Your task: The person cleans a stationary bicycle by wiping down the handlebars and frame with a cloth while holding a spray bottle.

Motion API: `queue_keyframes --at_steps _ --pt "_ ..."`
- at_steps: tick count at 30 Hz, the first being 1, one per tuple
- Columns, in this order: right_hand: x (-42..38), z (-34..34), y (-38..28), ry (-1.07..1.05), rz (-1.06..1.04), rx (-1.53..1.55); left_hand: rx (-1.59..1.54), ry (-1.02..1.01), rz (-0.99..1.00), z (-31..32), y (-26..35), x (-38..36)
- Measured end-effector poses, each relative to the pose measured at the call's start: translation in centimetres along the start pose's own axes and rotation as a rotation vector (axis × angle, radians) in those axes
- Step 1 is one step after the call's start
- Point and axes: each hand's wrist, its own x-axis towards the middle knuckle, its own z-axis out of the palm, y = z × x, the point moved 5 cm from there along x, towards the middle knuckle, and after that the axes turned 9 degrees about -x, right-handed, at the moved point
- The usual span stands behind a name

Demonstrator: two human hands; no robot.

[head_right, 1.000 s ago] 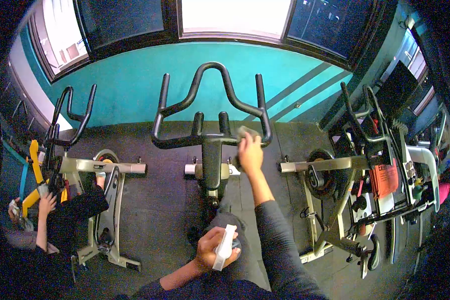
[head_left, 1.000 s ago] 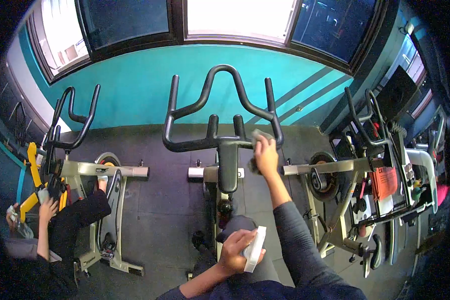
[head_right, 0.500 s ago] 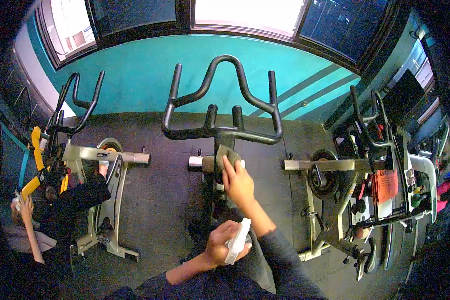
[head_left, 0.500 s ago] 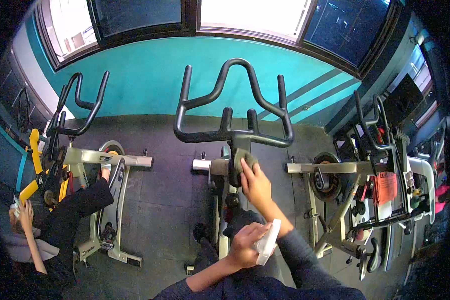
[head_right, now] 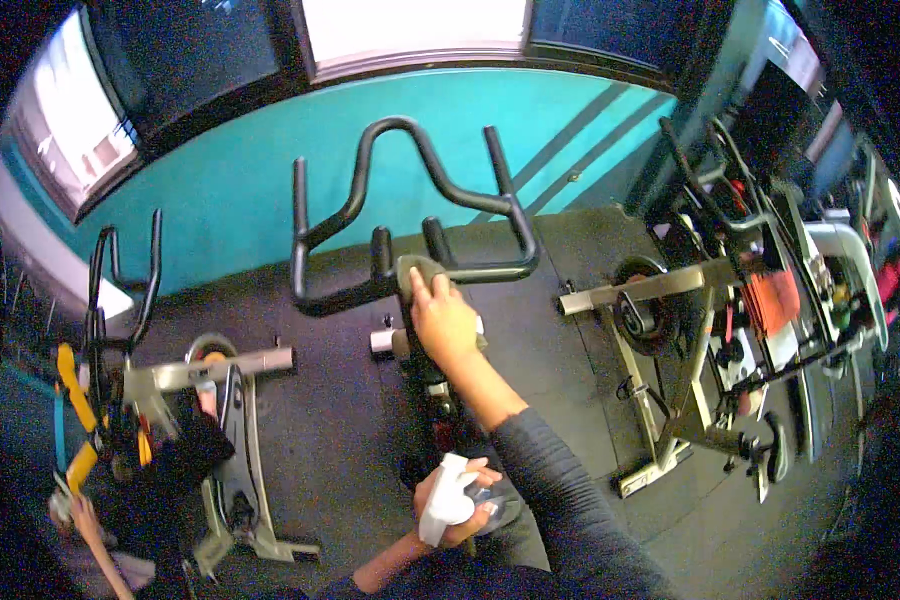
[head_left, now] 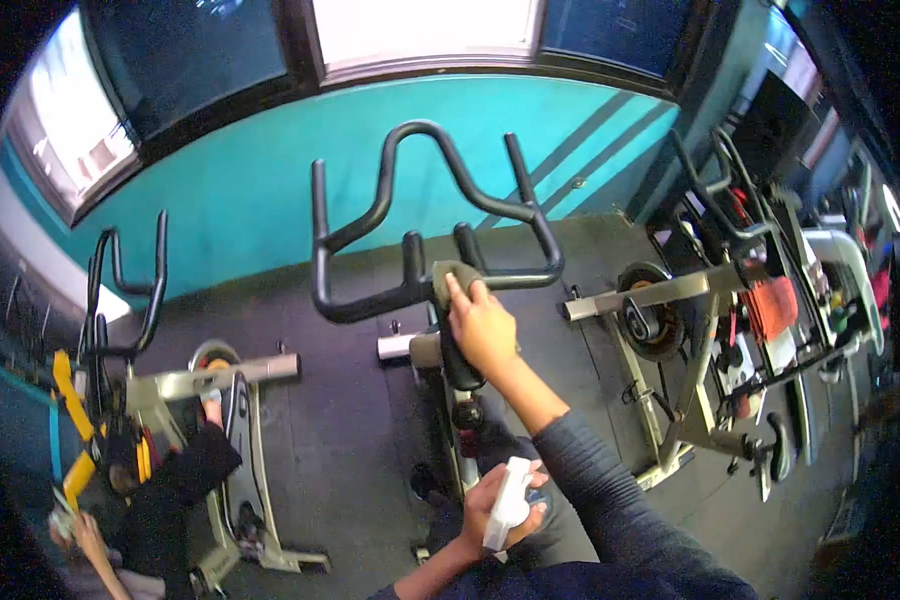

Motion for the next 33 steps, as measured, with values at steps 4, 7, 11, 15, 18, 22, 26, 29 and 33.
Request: queue_keyframes --at_steps 4,7,11,15,18,22,26,29,33 --pt "-0.6 0.4 -0.2 0.053 0.013 -0.010 -0.196 0.022 -0.220 -0.9 -1.2 -1.0" --pt "-0.5 0.7 -0.1 0.016 0.012 -0.001 -0.179 -0.066 -0.183 -1.4 -1.0 -0.5" --pt "-0.9 0.7 -0.1 0.009 -0.014 -0.035 -0.128 -0.044 -0.218 -1.8 0.2 -0.6" --pt "-3.2 0.7 0.1 -0.046 -0.005 -0.047 -0.084 0.062 -0.200 -2.7 2.1 -1.2" --pt "-6.0 -0.2 0.1 -0.077 -0.016 -0.029 -0.023 0.130 -0.159 -3.5 4.1 -2.5" --pt "-9.7 -0.8 0.0 -0.125 -0.037 -0.039 0.155 0.126 -0.144 -4.0 6.4 -4.9" --pt "-11.4 -1.4 -0.3 -0.226 -0.026 -0.076 0.224 0.070 -0.163 -2.9 9.2 -6.6" --pt "-10.8 0.0 -0.5 -0.255 -0.022 -0.147 0.306 -0.029 -0.159 -2.3 10.7 -7.8" --pt "-9.9 1.0 -0.6 -0.289 -0.020 -0.224 0.194 0.180 -0.154 -3.0 11.8 -9.8"
